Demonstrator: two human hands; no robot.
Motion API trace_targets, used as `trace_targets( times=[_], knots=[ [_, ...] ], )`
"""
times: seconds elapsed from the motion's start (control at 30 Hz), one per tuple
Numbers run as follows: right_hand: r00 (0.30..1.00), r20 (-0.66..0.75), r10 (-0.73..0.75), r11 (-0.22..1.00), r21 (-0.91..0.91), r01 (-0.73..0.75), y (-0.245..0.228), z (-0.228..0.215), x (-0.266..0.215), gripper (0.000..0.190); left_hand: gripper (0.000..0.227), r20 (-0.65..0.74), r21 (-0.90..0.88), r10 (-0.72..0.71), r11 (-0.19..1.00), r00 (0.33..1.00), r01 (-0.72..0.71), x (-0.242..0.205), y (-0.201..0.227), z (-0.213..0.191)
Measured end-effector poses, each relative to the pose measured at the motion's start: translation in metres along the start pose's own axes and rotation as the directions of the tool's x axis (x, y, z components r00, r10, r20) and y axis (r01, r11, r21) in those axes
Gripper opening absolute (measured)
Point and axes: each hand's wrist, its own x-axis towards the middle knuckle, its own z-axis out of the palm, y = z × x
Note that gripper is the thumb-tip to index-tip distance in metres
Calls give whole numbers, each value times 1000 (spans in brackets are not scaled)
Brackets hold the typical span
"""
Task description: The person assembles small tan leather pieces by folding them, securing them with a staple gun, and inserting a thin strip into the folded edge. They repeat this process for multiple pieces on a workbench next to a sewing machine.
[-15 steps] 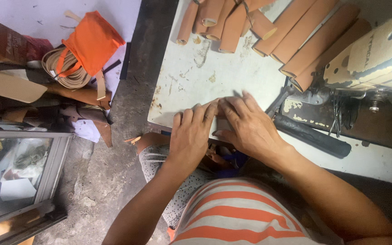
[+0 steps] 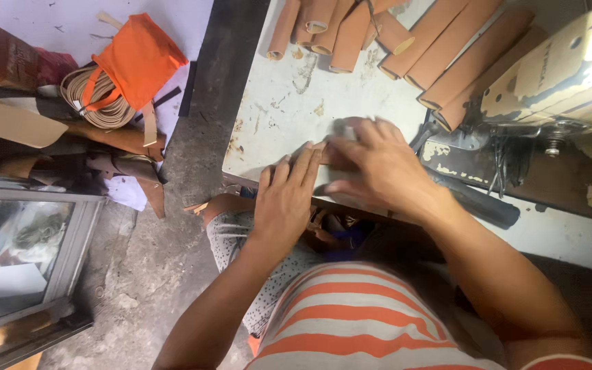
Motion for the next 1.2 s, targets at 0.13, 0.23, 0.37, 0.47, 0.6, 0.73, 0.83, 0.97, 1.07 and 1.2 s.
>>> trace_targets(
  times=[0.13,0.23,0.37,0.47,0.6,0.73,0.83,0.97,1.07,1.2],
  knots=[
    [991,-58,119,989,-76,-123,38,-23,-61,81,73,-48,67,-27,997,999,30,2,-1,-1],
    [931,84,355,923,-187,-336,69,-11,-109,85,74,-102,136,-33,990,994,47,2,-1,-8],
    [950,50,307,942,-156,-296,72,-3,-127,53,70,-138,187,-45,980,989,71,3,1,-10],
    [962,-73,264,956,155,-251,40,-15,-108,41,73,-95,183,-53,981,994,69,3,1,-4],
    [922,-54,384,783,549,-294,14,11,-72,27,50,-142,-56,-45,998,989,38,2,0,-6],
    [925,-142,351,871,412,-268,-3,16,-51,29,52,-156,-122,-84,990,984,66,2,0,-3],
    [924,-71,375,875,357,-327,-3,26,-47,33,55,-154,-199,-116,976,981,84,1,0,-2],
    [890,33,454,824,364,-434,-13,-5,-42,31,48,-152,-224,-135,970,979,98,1,0,5],
    [891,-123,436,871,304,-385,0,34,-54,38,35,-173,-296,-209,943,963,152,8,1,-32],
    [914,91,396,885,228,-406,-7,12,-41,43,47,-53,-489,-178,862,983,129,4,-8,4]
  ],
)
